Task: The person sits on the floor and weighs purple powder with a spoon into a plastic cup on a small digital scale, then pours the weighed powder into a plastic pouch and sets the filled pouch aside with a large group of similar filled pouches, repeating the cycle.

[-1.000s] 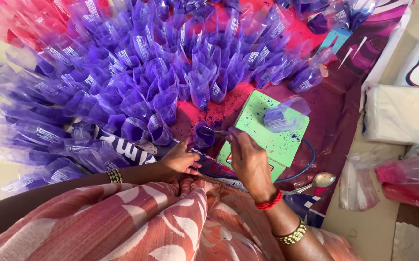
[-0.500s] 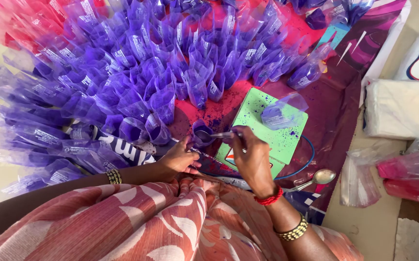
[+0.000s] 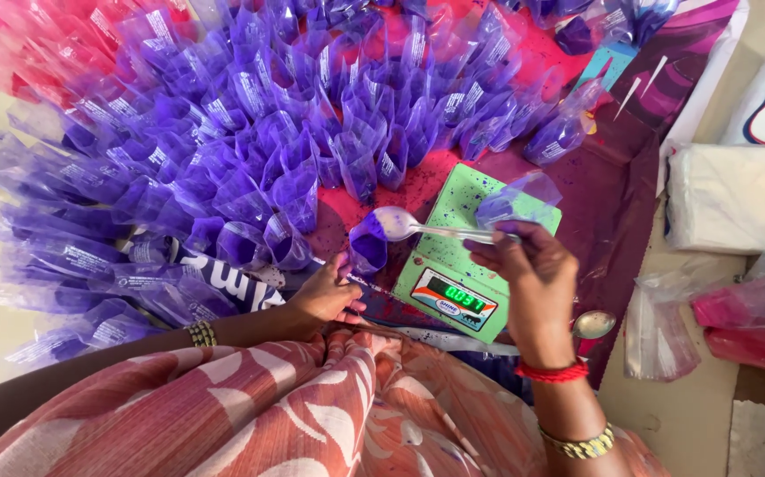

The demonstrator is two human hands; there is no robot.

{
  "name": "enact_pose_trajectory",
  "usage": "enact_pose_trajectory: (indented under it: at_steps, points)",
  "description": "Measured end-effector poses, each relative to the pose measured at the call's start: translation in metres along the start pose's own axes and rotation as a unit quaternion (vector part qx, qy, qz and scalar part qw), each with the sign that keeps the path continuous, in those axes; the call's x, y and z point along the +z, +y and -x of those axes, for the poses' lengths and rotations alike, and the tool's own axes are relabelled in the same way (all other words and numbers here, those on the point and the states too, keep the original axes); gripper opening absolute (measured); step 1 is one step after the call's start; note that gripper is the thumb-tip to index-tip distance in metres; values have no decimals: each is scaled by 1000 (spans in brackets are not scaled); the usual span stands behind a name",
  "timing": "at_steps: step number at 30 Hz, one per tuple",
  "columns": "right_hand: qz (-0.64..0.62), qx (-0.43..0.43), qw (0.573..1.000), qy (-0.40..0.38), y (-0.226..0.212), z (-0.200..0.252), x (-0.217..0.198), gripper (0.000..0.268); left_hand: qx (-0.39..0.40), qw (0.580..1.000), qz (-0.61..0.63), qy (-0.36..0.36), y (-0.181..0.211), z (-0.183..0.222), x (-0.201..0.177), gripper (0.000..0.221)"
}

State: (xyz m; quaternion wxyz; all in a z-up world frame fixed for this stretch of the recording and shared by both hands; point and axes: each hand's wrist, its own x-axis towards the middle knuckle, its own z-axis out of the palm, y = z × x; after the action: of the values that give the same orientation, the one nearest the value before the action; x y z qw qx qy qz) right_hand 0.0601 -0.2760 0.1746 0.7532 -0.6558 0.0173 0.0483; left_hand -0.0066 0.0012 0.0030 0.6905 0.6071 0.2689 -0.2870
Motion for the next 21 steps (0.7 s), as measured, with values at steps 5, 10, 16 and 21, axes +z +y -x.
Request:
enact_pose_trajectory:
  at_steps: [5,10,16,21]
  points:
    - [-118,-46,991,40,-55,13,-35,12,6,1000,7,-6,-5,-2,-3,87]
    - [-67,-197,971,115,-91,29,-70,7,4,1000,-8,12,-3,3,-2,82]
    - [46,-246,946,204,-110,35,-67,7,-12,1000,-19,15,-2,0,-1,82]
    - [216,-276,915,197,-83,36,-83,8,-10,1000,-23,15,-2,0,0,79]
